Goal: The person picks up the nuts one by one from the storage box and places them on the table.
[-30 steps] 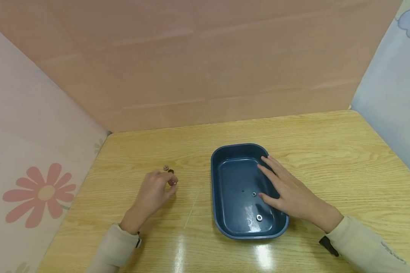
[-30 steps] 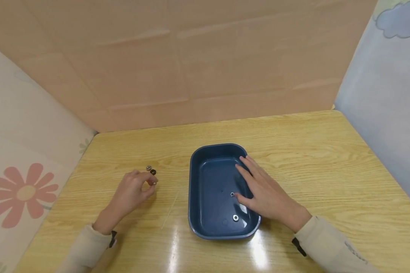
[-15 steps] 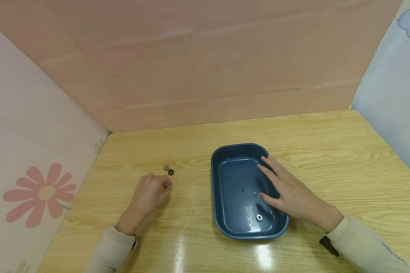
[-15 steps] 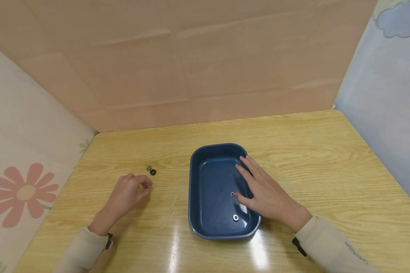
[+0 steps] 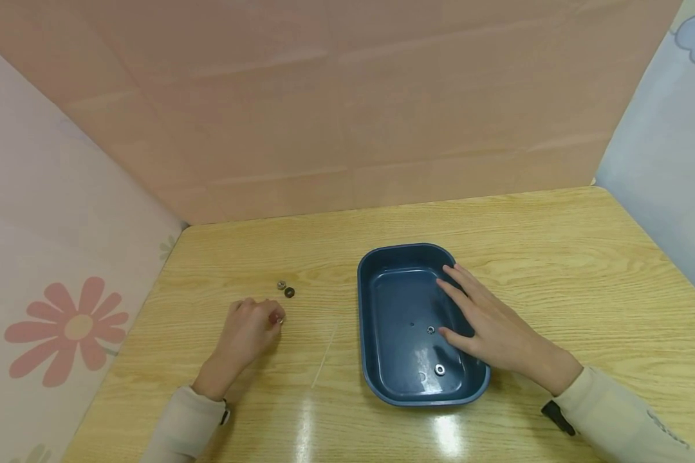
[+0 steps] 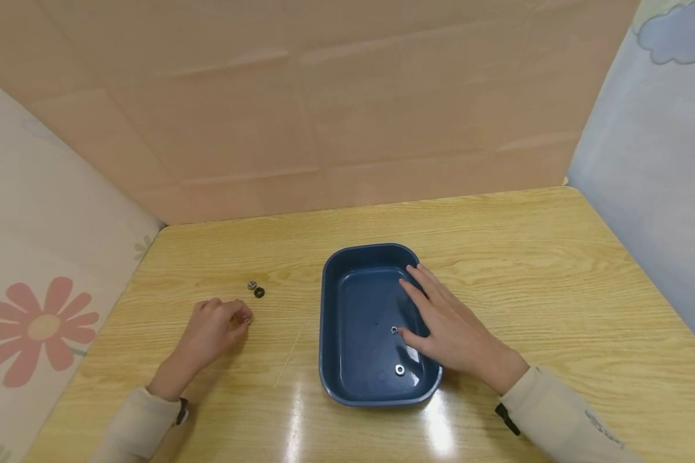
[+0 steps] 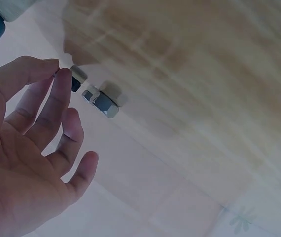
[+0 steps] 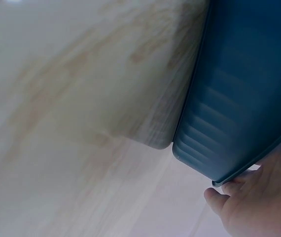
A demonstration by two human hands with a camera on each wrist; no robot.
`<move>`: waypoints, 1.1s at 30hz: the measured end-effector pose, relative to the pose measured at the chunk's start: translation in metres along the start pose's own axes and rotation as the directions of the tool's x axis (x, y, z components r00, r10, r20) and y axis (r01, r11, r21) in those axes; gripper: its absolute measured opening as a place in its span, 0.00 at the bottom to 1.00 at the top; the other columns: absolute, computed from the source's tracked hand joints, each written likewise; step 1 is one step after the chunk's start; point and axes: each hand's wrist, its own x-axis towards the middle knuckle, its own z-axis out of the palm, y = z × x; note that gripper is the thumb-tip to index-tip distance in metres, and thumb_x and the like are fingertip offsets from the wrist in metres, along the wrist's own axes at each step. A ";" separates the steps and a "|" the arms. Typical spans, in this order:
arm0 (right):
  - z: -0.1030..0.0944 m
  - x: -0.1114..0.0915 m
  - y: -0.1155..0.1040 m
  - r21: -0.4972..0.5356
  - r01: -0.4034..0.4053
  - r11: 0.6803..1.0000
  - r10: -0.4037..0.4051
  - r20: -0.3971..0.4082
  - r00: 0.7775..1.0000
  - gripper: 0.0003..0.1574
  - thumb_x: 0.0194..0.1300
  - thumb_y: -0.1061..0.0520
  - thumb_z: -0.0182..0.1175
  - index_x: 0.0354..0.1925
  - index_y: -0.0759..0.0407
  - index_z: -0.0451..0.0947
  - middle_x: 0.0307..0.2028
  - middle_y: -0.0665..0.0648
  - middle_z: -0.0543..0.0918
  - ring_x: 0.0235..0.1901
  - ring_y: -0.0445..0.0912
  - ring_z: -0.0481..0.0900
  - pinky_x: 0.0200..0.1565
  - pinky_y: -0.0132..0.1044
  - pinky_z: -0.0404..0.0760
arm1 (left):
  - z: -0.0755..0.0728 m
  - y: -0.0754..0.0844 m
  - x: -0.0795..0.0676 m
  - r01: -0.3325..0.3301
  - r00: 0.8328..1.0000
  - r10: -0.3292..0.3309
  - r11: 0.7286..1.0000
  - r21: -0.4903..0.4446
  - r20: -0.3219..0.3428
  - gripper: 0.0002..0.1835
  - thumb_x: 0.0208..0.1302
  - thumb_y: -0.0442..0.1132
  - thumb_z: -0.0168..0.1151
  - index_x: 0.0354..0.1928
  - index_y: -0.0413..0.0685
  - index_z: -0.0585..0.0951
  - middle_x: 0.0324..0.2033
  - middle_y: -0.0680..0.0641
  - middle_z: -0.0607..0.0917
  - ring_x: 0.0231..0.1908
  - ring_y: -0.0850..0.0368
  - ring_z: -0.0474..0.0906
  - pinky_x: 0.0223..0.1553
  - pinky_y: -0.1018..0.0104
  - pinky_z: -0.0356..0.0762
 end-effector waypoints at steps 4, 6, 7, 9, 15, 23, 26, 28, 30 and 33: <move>0.000 0.000 0.000 0.003 0.000 1.000 0.000 0.003 1.000 0.48 0.57 0.39 0.59 0.68 0.55 0.54 0.71 0.57 0.47 0.71 0.55 0.43 0.60 0.57 0.62 | 0.000 -0.001 -0.001 0.009 1.000 -0.009 1.000 0.000 0.006 0.07 0.45 0.33 0.68 0.28 0.53 0.83 0.22 0.56 0.83 0.25 0.58 0.70 0.48 0.46 0.66; -0.001 0.000 0.000 0.002 0.000 1.000 0.000 0.004 1.000 0.48 0.57 0.39 0.59 0.68 0.55 0.54 0.71 0.57 0.47 0.71 0.54 0.42 0.60 0.57 0.62 | 0.000 -0.001 -0.001 0.017 1.000 -0.017 1.000 0.003 0.006 0.07 0.45 0.33 0.68 0.28 0.53 0.84 0.22 0.56 0.82 0.25 0.57 0.69 0.48 0.45 0.65; -0.001 0.000 0.000 0.001 0.000 1.000 0.000 0.003 1.000 0.48 0.57 0.39 0.58 0.68 0.55 0.54 0.71 0.57 0.47 0.71 0.54 0.42 0.60 0.57 0.62 | 0.000 -0.001 -0.001 0.020 1.000 -0.020 1.000 0.004 0.006 0.07 0.45 0.33 0.69 0.27 0.53 0.84 0.21 0.56 0.82 0.25 0.57 0.70 0.49 0.45 0.65; -0.001 0.000 0.000 0.001 -0.001 1.000 0.001 0.003 1.000 0.48 0.57 0.39 0.58 0.68 0.56 0.54 0.71 0.57 0.47 0.72 0.53 0.41 0.60 0.57 0.62 | -0.001 0.000 -0.001 0.026 1.000 -0.026 1.000 0.008 0.010 0.07 0.45 0.33 0.68 0.28 0.53 0.84 0.21 0.56 0.82 0.25 0.57 0.69 0.49 0.45 0.65; -0.001 0.000 -0.001 0.001 0.005 1.000 -0.005 0.003 1.000 0.48 0.57 0.39 0.59 0.68 0.56 0.54 0.71 0.58 0.47 0.71 0.54 0.42 0.60 0.57 0.62 | 0.000 -0.001 0.000 0.041 0.998 -0.041 0.999 0.000 0.039 0.07 0.46 0.33 0.68 0.28 0.53 0.84 0.21 0.57 0.81 0.25 0.58 0.68 0.48 0.47 0.64; -0.002 0.000 -0.001 0.004 0.005 1.000 -0.005 0.010 1.000 0.48 0.57 0.39 0.58 0.68 0.56 0.53 0.71 0.57 0.46 0.71 0.54 0.41 0.60 0.57 0.62 | 0.000 -0.002 0.000 0.047 0.997 -0.045 0.999 -0.027 0.063 0.07 0.47 0.33 0.68 0.30 0.53 0.84 0.24 0.56 0.83 0.25 0.59 0.68 0.44 0.51 0.63; -0.001 0.000 -0.001 0.001 0.008 1.000 -0.008 0.007 1.000 0.48 0.57 0.39 0.58 0.68 0.55 0.54 0.71 0.57 0.46 0.71 0.54 0.42 0.60 0.57 0.62 | 0.000 -0.002 0.000 0.048 0.997 -0.045 0.998 -0.032 0.066 0.07 0.47 0.32 0.68 0.30 0.53 0.84 0.25 0.56 0.84 0.26 0.59 0.68 0.44 0.51 0.63; -0.001 0.000 -0.001 -0.001 0.008 1.000 -0.007 0.010 1.000 0.48 0.57 0.38 0.58 0.68 0.55 0.53 0.71 0.57 0.46 0.71 0.55 0.42 0.60 0.57 0.62 | -0.001 -0.002 0.000 0.051 0.996 -0.048 0.998 -0.038 0.072 0.08 0.48 0.32 0.68 0.30 0.53 0.84 0.26 0.55 0.84 0.26 0.59 0.69 0.43 0.52 0.63; -0.001 0.000 -0.001 -0.004 0.007 1.000 -0.007 0.011 1.000 0.48 0.57 0.38 0.58 0.68 0.55 0.54 0.71 0.57 0.47 0.71 0.55 0.43 0.60 0.57 0.62 | -0.001 -0.002 0.001 0.056 0.995 -0.053 0.998 -0.041 0.082 0.08 0.48 0.32 0.68 0.31 0.53 0.85 0.27 0.55 0.85 0.27 0.59 0.69 0.43 0.53 0.62; -0.001 0.000 -0.001 -0.006 0.003 1.000 -0.003 0.016 1.000 0.48 0.57 0.38 0.58 0.68 0.56 0.54 0.71 0.57 0.46 0.71 0.54 0.42 0.61 0.57 0.61 | -0.001 -0.002 0.001 0.060 0.994 -0.056 0.997 -0.044 0.091 0.08 0.48 0.32 0.67 0.31 0.53 0.85 0.27 0.55 0.85 0.27 0.59 0.69 0.41 0.55 0.61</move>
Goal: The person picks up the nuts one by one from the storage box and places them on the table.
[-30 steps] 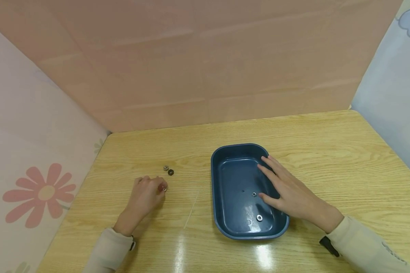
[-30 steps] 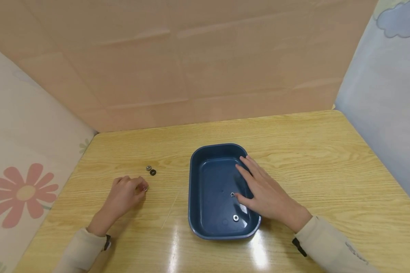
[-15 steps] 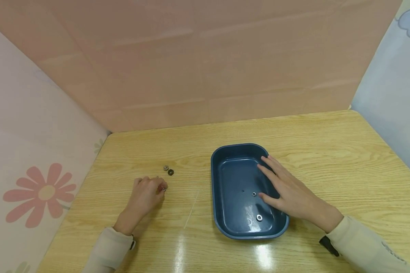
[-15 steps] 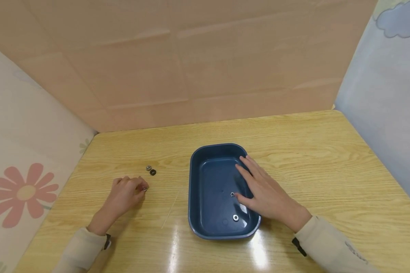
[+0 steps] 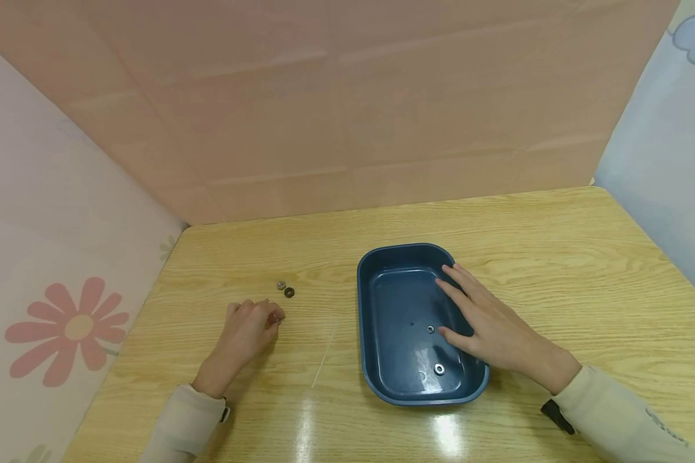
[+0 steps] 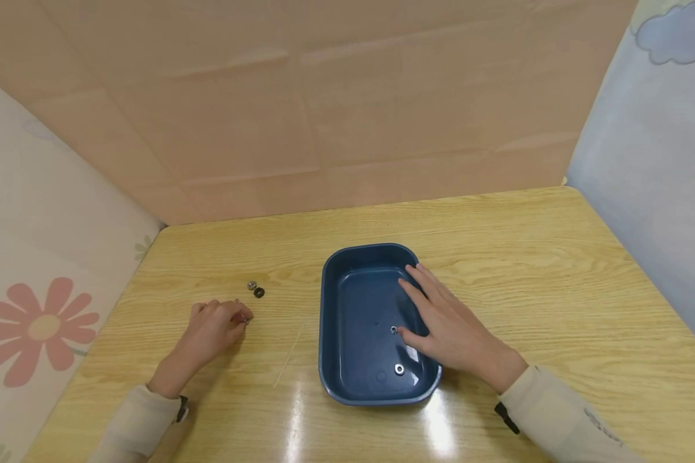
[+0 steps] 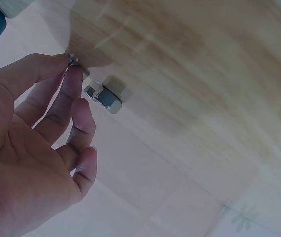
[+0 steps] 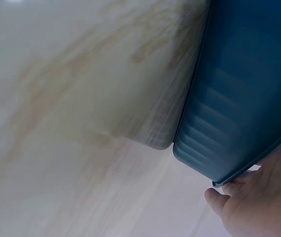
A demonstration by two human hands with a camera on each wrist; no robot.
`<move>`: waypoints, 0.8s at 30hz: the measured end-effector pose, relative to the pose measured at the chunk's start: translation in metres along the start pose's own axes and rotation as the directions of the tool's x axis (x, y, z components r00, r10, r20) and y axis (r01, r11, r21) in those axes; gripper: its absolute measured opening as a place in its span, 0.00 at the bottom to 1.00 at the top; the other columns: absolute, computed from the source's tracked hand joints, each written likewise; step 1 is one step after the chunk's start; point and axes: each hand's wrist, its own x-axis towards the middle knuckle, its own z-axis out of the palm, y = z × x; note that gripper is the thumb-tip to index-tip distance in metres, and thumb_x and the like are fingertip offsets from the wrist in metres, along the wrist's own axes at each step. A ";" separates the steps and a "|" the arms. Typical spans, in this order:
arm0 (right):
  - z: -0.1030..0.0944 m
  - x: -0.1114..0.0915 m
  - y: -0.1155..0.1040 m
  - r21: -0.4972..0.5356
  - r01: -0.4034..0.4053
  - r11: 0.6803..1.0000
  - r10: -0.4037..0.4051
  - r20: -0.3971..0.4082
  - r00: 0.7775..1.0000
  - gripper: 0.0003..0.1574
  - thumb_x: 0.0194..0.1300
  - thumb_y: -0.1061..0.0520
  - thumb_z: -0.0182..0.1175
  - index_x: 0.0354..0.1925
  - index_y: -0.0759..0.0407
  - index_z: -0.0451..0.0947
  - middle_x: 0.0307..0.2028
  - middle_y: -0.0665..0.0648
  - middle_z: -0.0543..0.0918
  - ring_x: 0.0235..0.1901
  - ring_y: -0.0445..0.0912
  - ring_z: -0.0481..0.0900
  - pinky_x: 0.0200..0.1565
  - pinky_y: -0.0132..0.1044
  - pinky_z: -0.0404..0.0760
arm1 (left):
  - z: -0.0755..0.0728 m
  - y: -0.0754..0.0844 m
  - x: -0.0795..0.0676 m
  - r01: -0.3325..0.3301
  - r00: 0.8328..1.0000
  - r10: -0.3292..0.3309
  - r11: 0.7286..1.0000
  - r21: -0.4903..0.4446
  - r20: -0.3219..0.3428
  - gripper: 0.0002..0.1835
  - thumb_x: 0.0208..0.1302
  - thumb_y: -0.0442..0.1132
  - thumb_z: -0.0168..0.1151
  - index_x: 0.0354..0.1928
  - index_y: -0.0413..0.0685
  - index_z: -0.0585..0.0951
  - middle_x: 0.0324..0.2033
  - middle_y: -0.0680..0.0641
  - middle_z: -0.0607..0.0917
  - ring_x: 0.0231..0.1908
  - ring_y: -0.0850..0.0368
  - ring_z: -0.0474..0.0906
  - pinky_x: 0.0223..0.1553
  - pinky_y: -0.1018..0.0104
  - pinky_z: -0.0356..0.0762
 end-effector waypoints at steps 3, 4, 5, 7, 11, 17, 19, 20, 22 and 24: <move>0.000 0.000 0.000 -0.006 0.001 1.000 -0.001 -0.007 1.000 0.48 0.57 0.39 0.58 0.68 0.57 0.54 0.71 0.57 0.47 0.72 0.53 0.40 0.61 0.56 0.61 | 0.000 0.000 0.000 -0.006 1.000 0.006 1.000 0.010 -0.001 0.08 0.49 0.33 0.68 0.32 0.53 0.85 0.27 0.55 0.84 0.26 0.59 0.69 0.40 0.56 0.61; 0.001 0.000 0.000 -0.008 0.002 1.000 -0.003 -0.013 1.000 0.47 0.57 0.39 0.58 0.68 0.57 0.55 0.71 0.58 0.47 0.72 0.52 0.40 0.61 0.56 0.61 | -0.001 0.000 0.000 -0.009 1.000 0.010 1.000 0.015 -0.005 0.08 0.49 0.33 0.68 0.32 0.53 0.84 0.26 0.56 0.84 0.26 0.59 0.69 0.39 0.57 0.61; 0.001 0.000 -0.001 -0.012 0.005 1.000 -0.006 -0.021 1.000 0.47 0.57 0.39 0.59 0.67 0.57 0.55 0.71 0.58 0.47 0.72 0.52 0.40 0.61 0.56 0.61 | -0.001 0.001 0.000 -0.015 1.000 0.015 1.000 0.025 -0.012 0.08 0.48 0.33 0.68 0.32 0.54 0.84 0.26 0.56 0.83 0.26 0.59 0.69 0.39 0.58 0.62; 0.001 0.000 -0.001 -0.017 0.012 1.000 -0.012 -0.033 0.999 0.47 0.56 0.40 0.59 0.67 0.58 0.56 0.71 0.58 0.48 0.72 0.52 0.41 0.61 0.56 0.62 | -0.001 0.001 0.000 -0.030 0.999 0.032 0.999 0.045 -0.031 0.09 0.47 0.33 0.68 0.32 0.54 0.84 0.25 0.56 0.82 0.26 0.59 0.69 0.37 0.58 0.63; 0.001 0.000 0.000 -0.018 0.017 1.000 -0.018 -0.036 0.999 0.47 0.56 0.40 0.60 0.67 0.59 0.56 0.71 0.58 0.48 0.71 0.54 0.43 0.60 0.56 0.63 | -0.003 0.003 0.000 -0.060 0.995 0.066 0.995 0.081 -0.075 0.13 0.45 0.31 0.69 0.33 0.55 0.84 0.23 0.57 0.80 0.24 0.60 0.68 0.33 0.62 0.63; 0.001 0.000 0.000 -0.014 0.010 1.000 -0.011 -0.025 1.000 0.47 0.57 0.39 0.59 0.67 0.58 0.56 0.71 0.58 0.48 0.71 0.54 0.42 0.61 0.56 0.63 | -0.005 0.007 0.001 -0.091 0.985 0.103 0.991 0.094 -0.136 0.14 0.45 0.31 0.69 0.35 0.55 0.84 0.23 0.55 0.82 0.23 0.60 0.69 0.31 0.65 0.62; 0.001 0.000 0.000 -0.015 0.012 1.000 -0.013 -0.029 1.000 0.47 0.57 0.39 0.59 0.67 0.58 0.56 0.71 0.58 0.48 0.71 0.54 0.42 0.60 0.56 0.63 | -0.005 0.008 0.002 -0.107 0.979 0.122 0.989 0.097 -0.164 0.13 0.45 0.31 0.69 0.35 0.55 0.84 0.24 0.54 0.83 0.24 0.59 0.70 0.31 0.64 0.64; 0.001 0.000 0.000 -0.015 0.012 1.000 -0.013 -0.029 1.000 0.47 0.57 0.39 0.59 0.67 0.58 0.56 0.71 0.58 0.48 0.71 0.53 0.42 0.60 0.56 0.63 | -0.005 0.009 0.002 -0.115 0.976 0.131 0.989 0.095 -0.176 0.13 0.46 0.31 0.70 0.35 0.55 0.84 0.25 0.54 0.83 0.24 0.59 0.70 0.31 0.64 0.64; 0.001 0.000 0.000 -0.014 0.012 1.000 -0.012 -0.027 1.000 0.47 0.57 0.39 0.59 0.67 0.58 0.55 0.71 0.58 0.48 0.72 0.53 0.41 0.60 0.56 0.63 | -0.006 0.012 0.003 -0.134 0.969 0.149 0.987 0.089 -0.198 0.14 0.45 0.31 0.70 0.35 0.55 0.84 0.25 0.54 0.84 0.24 0.59 0.70 0.31 0.64 0.63; 0.002 0.000 0.000 -0.011 0.011 1.000 -0.011 -0.026 1.000 0.47 0.57 0.39 0.59 0.67 0.58 0.55 0.71 0.58 0.48 0.72 0.52 0.40 0.60 0.56 0.63 | -0.006 0.015 0.004 -0.152 0.964 0.165 0.985 0.078 -0.209 0.14 0.45 0.31 0.70 0.36 0.55 0.84 0.27 0.53 0.85 0.25 0.58 0.71 0.31 0.64 0.63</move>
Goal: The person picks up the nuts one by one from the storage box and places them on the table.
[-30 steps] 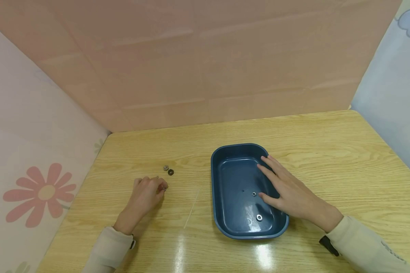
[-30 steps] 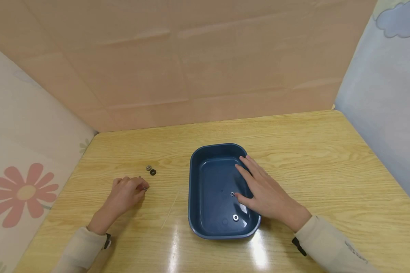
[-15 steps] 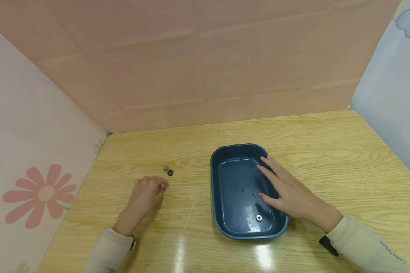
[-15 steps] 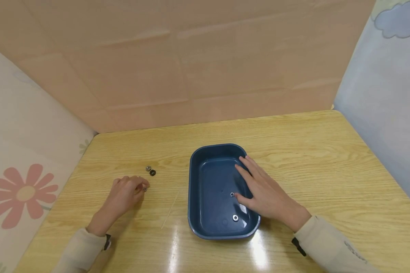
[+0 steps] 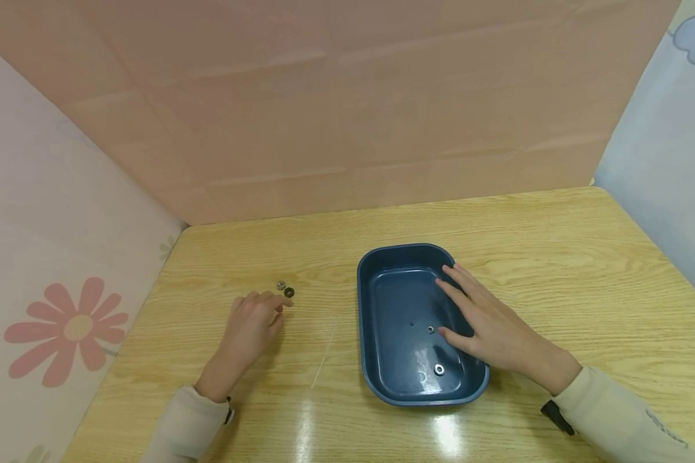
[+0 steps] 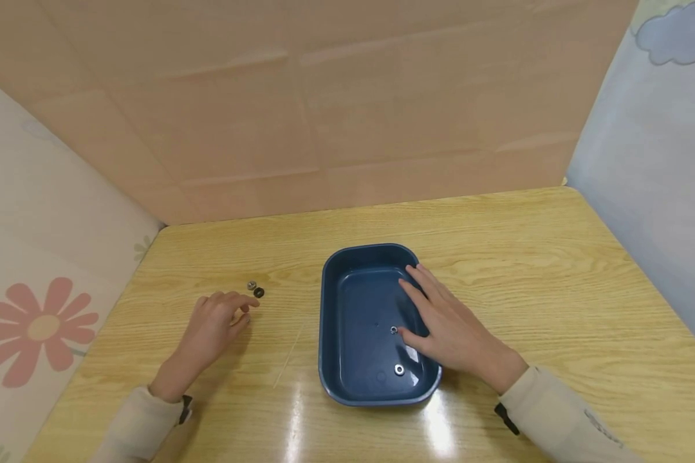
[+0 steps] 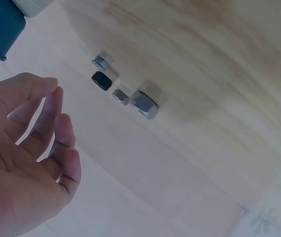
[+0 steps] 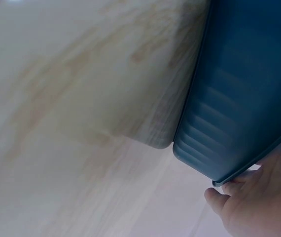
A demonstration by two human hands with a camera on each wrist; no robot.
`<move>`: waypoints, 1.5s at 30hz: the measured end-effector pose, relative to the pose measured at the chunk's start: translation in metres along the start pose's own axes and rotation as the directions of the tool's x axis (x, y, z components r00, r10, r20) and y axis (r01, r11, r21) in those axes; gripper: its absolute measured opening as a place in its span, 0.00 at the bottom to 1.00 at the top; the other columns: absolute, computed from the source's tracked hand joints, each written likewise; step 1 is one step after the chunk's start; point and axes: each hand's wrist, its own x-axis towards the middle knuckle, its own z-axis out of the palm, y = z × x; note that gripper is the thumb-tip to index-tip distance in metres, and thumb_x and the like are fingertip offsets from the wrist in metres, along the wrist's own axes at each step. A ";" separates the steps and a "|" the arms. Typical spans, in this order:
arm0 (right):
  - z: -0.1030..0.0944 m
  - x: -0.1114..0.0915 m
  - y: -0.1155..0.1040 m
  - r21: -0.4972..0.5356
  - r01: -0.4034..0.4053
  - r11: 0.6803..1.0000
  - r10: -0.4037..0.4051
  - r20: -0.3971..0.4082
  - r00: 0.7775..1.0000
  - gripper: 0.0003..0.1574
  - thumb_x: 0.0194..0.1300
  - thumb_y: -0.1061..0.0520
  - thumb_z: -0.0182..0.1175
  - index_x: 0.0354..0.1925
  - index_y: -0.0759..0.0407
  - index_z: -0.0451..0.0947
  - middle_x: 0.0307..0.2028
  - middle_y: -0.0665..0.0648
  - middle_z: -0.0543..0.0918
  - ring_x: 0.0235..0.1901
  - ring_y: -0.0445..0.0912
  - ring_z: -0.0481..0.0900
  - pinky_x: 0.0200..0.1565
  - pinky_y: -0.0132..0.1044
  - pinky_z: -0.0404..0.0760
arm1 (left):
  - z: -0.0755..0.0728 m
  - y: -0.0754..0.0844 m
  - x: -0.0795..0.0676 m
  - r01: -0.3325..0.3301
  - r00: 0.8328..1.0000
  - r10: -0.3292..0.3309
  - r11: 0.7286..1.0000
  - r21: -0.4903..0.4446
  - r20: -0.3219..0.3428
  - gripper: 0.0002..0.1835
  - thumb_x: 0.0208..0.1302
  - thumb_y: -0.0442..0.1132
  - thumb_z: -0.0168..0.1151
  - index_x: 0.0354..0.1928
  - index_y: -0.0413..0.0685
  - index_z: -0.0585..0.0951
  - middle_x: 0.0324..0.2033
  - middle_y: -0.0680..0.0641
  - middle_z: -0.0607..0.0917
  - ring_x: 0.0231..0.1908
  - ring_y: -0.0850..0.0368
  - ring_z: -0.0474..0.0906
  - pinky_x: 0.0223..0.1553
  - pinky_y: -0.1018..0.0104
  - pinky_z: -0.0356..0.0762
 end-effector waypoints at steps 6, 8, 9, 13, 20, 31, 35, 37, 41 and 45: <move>0.000 0.000 0.000 -0.004 -0.001 1.000 0.001 -0.004 1.000 0.47 0.56 0.39 0.59 0.67 0.58 0.56 0.71 0.58 0.48 0.71 0.53 0.42 0.60 0.57 0.62 | 0.000 0.009 0.005 -0.043 0.999 0.042 0.998 -0.035 -0.033 0.14 0.45 0.32 0.71 0.36 0.55 0.84 0.29 0.54 0.85 0.27 0.59 0.74 0.37 0.59 0.69; 0.000 0.001 0.000 -0.005 -0.003 1.000 0.003 -0.002 1.000 0.48 0.56 0.39 0.59 0.67 0.58 0.56 0.71 0.58 0.48 0.72 0.52 0.41 0.61 0.57 0.62 | 0.000 0.012 0.007 -0.063 0.997 0.061 0.997 -0.040 -0.049 0.14 0.45 0.32 0.70 0.36 0.54 0.83 0.27 0.55 0.84 0.27 0.59 0.74 0.37 0.59 0.70; 0.000 0.001 0.000 -0.007 -0.002 1.000 0.001 -0.005 1.000 0.47 0.56 0.39 0.59 0.67 0.59 0.56 0.71 0.58 0.48 0.72 0.52 0.41 0.61 0.56 0.62 | 0.001 0.013 0.008 -0.073 0.996 0.071 0.996 -0.043 -0.056 0.13 0.46 0.32 0.70 0.36 0.54 0.84 0.26 0.55 0.84 0.26 0.59 0.74 0.37 0.59 0.70; 0.000 0.001 0.000 -0.007 0.000 1.000 0.000 -0.007 1.000 0.47 0.56 0.40 0.60 0.67 0.59 0.56 0.71 0.58 0.48 0.72 0.52 0.41 0.61 0.57 0.62 | 0.001 0.018 0.011 -0.104 0.993 0.101 0.993 -0.046 -0.062 0.13 0.47 0.32 0.69 0.36 0.55 0.83 0.26 0.56 0.83 0.27 0.60 0.74 0.38 0.59 0.69; 0.000 0.001 0.000 -0.010 -0.002 1.000 0.001 -0.008 1.000 0.47 0.56 0.40 0.60 0.67 0.58 0.56 0.71 0.58 0.48 0.72 0.52 0.42 0.61 0.55 0.63 | 0.000 0.024 0.013 -0.112 0.994 0.111 0.990 -0.081 -0.017 0.14 0.48 0.35 0.69 0.39 0.56 0.82 0.33 0.55 0.85 0.34 0.60 0.78 0.43 0.58 0.68; -0.002 0.000 0.000 0.000 -0.010 1.000 0.010 0.014 1.000 0.48 0.57 0.39 0.59 0.68 0.56 0.54 0.71 0.57 0.47 0.72 0.52 0.41 0.60 0.56 0.63 | -0.003 0.037 0.018 -0.170 0.985 0.165 0.981 -0.098 -0.054 0.14 0.50 0.36 0.68 0.40 0.56 0.83 0.35 0.56 0.85 0.32 0.60 0.72 0.39 0.64 0.64; -0.002 0.000 0.001 0.007 -0.012 1.000 0.011 0.023 1.000 0.48 0.57 0.39 0.58 0.68 0.55 0.53 0.72 0.57 0.46 0.71 0.54 0.42 0.60 0.57 0.62 | -0.004 0.041 0.021 -0.188 0.981 0.180 0.976 -0.111 -0.075 0.13 0.51 0.36 0.67 0.40 0.57 0.82 0.34 0.56 0.86 0.33 0.60 0.74 0.39 0.64 0.65; -0.002 0.000 0.001 0.004 -0.005 1.000 0.005 0.013 1.000 0.48 0.57 0.40 0.59 0.68 0.56 0.54 0.71 0.57 0.47 0.71 0.55 0.44 0.60 0.57 0.63 | -0.005 0.043 0.022 -0.197 0.979 0.187 0.973 -0.119 -0.083 0.13 0.52 0.36 0.67 0.41 0.57 0.82 0.34 0.56 0.86 0.34 0.60 0.75 0.40 0.64 0.66; -0.001 0.000 0.001 -0.002 0.001 1.000 -0.001 0.007 1.000 0.48 0.57 0.40 0.59 0.68 0.57 0.54 0.71 0.57 0.47 0.71 0.54 0.43 0.60 0.57 0.63 | -0.006 0.047 0.026 -0.220 0.973 0.208 0.968 -0.122 -0.100 0.12 0.52 0.36 0.66 0.41 0.56 0.82 0.34 0.57 0.85 0.36 0.59 0.76 0.38 0.65 0.65; -0.002 0.000 0.001 0.001 -0.003 1.000 0.003 0.009 1.000 0.48 0.57 0.39 0.58 0.68 0.56 0.54 0.71 0.57 0.46 0.71 0.53 0.42 0.60 0.57 0.63 | -0.008 0.052 0.029 -0.233 0.970 0.221 0.964 -0.126 -0.103 0.13 0.52 0.37 0.66 0.41 0.57 0.82 0.35 0.58 0.85 0.35 0.60 0.75 0.38 0.65 0.65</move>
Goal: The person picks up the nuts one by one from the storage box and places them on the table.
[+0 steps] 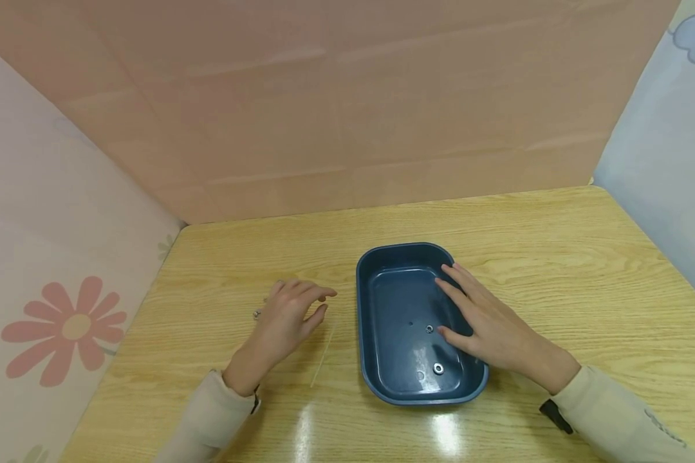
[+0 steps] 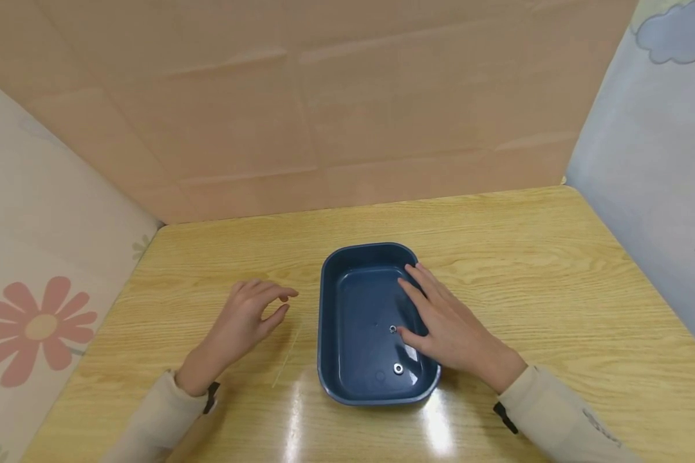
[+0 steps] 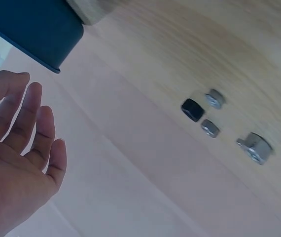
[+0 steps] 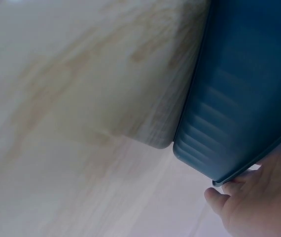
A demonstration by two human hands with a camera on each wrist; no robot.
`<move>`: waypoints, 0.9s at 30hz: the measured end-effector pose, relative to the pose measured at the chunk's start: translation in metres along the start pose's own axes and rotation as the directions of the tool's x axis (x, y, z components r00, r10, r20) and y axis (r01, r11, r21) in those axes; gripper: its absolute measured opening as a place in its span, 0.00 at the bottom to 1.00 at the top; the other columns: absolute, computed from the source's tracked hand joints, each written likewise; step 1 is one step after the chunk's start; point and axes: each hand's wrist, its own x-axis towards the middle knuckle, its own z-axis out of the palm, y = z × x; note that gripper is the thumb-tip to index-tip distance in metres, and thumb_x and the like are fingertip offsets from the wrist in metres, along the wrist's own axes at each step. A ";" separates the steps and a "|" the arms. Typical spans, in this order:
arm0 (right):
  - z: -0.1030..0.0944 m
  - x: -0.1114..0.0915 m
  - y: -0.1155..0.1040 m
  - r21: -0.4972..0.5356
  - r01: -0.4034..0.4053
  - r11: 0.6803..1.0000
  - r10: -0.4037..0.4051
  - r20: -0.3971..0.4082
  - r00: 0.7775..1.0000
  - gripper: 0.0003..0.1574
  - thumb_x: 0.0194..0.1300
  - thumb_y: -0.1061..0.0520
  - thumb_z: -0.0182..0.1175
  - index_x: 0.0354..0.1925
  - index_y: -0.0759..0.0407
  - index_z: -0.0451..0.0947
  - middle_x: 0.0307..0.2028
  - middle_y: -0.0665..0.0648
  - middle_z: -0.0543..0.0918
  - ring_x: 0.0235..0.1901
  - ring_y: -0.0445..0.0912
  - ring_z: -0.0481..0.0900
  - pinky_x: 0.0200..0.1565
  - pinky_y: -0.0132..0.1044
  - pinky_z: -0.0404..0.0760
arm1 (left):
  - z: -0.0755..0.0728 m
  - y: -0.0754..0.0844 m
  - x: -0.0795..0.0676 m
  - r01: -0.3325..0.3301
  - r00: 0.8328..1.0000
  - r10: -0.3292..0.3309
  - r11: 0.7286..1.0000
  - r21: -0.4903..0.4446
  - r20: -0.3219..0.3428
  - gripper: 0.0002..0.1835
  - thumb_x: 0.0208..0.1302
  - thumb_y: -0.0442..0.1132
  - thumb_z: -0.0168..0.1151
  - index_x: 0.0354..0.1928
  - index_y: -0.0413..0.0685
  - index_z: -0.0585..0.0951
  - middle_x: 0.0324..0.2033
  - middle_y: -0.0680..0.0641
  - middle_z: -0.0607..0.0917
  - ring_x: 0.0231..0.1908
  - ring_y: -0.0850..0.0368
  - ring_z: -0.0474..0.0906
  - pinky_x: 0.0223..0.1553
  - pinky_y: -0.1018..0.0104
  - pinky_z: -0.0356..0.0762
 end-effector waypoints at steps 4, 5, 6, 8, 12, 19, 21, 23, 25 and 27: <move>0.000 0.000 0.000 0.004 -0.008 1.000 0.008 0.006 1.000 0.48 0.57 0.39 0.58 0.68 0.56 0.54 0.71 0.57 0.46 0.71 0.54 0.43 0.60 0.56 0.63 | 0.000 0.005 0.004 -0.016 1.000 0.016 1.000 -0.005 0.018 0.14 0.52 0.37 0.67 0.42 0.57 0.82 0.36 0.58 0.85 0.34 0.61 0.73 0.38 0.65 0.65; 0.000 0.000 0.000 0.004 -0.009 1.000 0.009 0.007 1.000 0.48 0.57 0.39 0.58 0.68 0.56 0.54 0.71 0.57 0.46 0.71 0.54 0.43 0.60 0.56 0.63 | 0.000 0.005 0.005 -0.021 1.000 0.021 1.000 -0.006 0.021 0.14 0.51 0.37 0.67 0.42 0.57 0.82 0.36 0.57 0.85 0.34 0.60 0.73 0.37 0.65 0.64; 0.000 0.000 0.000 0.003 -0.010 1.000 0.010 0.009 1.000 0.48 0.57 0.39 0.58 0.68 0.56 0.54 0.71 0.57 0.46 0.71 0.55 0.43 0.61 0.56 0.62 | 0.000 0.006 0.006 -0.025 0.999 0.025 1.000 -0.006 0.022 0.14 0.51 0.37 0.67 0.43 0.57 0.82 0.36 0.57 0.85 0.33 0.60 0.72 0.37 0.66 0.64; 0.000 0.000 0.000 0.002 -0.011 1.000 0.011 0.010 1.000 0.48 0.57 0.38 0.58 0.68 0.56 0.54 0.71 0.57 0.47 0.71 0.55 0.44 0.61 0.56 0.62 | 0.001 0.008 0.007 -0.029 0.999 0.029 1.000 -0.003 0.021 0.15 0.51 0.37 0.68 0.43 0.57 0.82 0.37 0.58 0.85 0.34 0.61 0.72 0.36 0.67 0.63; 0.000 0.000 0.000 0.003 -0.008 1.000 0.008 0.014 1.000 0.48 0.57 0.39 0.58 0.68 0.56 0.53 0.71 0.57 0.46 0.71 0.53 0.41 0.61 0.56 0.62 | 0.001 0.011 0.010 -0.043 0.999 0.043 0.999 -0.010 0.007 0.15 0.50 0.37 0.68 0.42 0.57 0.82 0.37 0.58 0.84 0.34 0.61 0.73 0.36 0.67 0.64; 0.001 0.001 0.000 -0.001 0.012 1.000 -0.012 -0.013 1.000 0.48 0.57 0.40 0.59 0.67 0.59 0.55 0.71 0.58 0.48 0.71 0.55 0.43 0.60 0.56 0.63 | 0.002 0.019 0.018 -0.081 0.996 0.081 0.996 -0.028 0.022 0.14 0.52 0.37 0.66 0.43 0.56 0.82 0.37 0.58 0.85 0.37 0.60 0.74 0.41 0.64 0.67; 0.000 0.001 0.000 -0.001 0.013 1.000 -0.013 -0.017 1.000 0.48 0.57 0.40 0.59 0.67 0.59 0.55 0.71 0.59 0.48 0.71 0.55 0.44 0.60 0.57 0.63 | 0.003 0.021 0.019 -0.086 0.996 0.087 0.996 -0.027 0.030 0.14 0.53 0.38 0.65 0.43 0.57 0.82 0.37 0.58 0.84 0.38 0.61 0.74 0.42 0.65 0.67; 0.000 0.001 0.000 0.002 0.006 1.000 -0.006 -0.012 1.000 0.48 0.57 0.40 0.59 0.67 0.58 0.55 0.71 0.58 0.48 0.71 0.55 0.44 0.60 0.57 0.63 | 0.003 0.023 0.021 -0.090 0.995 0.091 0.996 -0.027 0.034 0.14 0.53 0.38 0.65 0.43 0.57 0.82 0.36 0.58 0.84 0.37 0.61 0.74 0.42 0.65 0.67; 0.000 0.001 0.000 0.002 -0.002 1.000 0.002 -0.007 1.000 0.48 0.57 0.40 0.59 0.68 0.57 0.54 0.71 0.58 0.47 0.71 0.54 0.43 0.60 0.56 0.63 | 0.004 0.025 0.022 -0.094 0.995 0.094 0.995 -0.025 0.031 0.14 0.53 0.38 0.65 0.43 0.58 0.82 0.36 0.59 0.85 0.37 0.62 0.73 0.41 0.66 0.66; -0.001 0.000 0.000 0.003 -0.009 1.000 0.009 0.002 1.000 0.48 0.57 0.40 0.59 0.68 0.56 0.54 0.71 0.57 0.47 0.71 0.53 0.43 0.61 0.56 0.62 | 0.005 0.027 0.023 -0.099 0.995 0.100 0.995 -0.025 0.026 0.14 0.52 0.37 0.66 0.43 0.58 0.82 0.36 0.58 0.85 0.36 0.61 0.73 0.40 0.66 0.66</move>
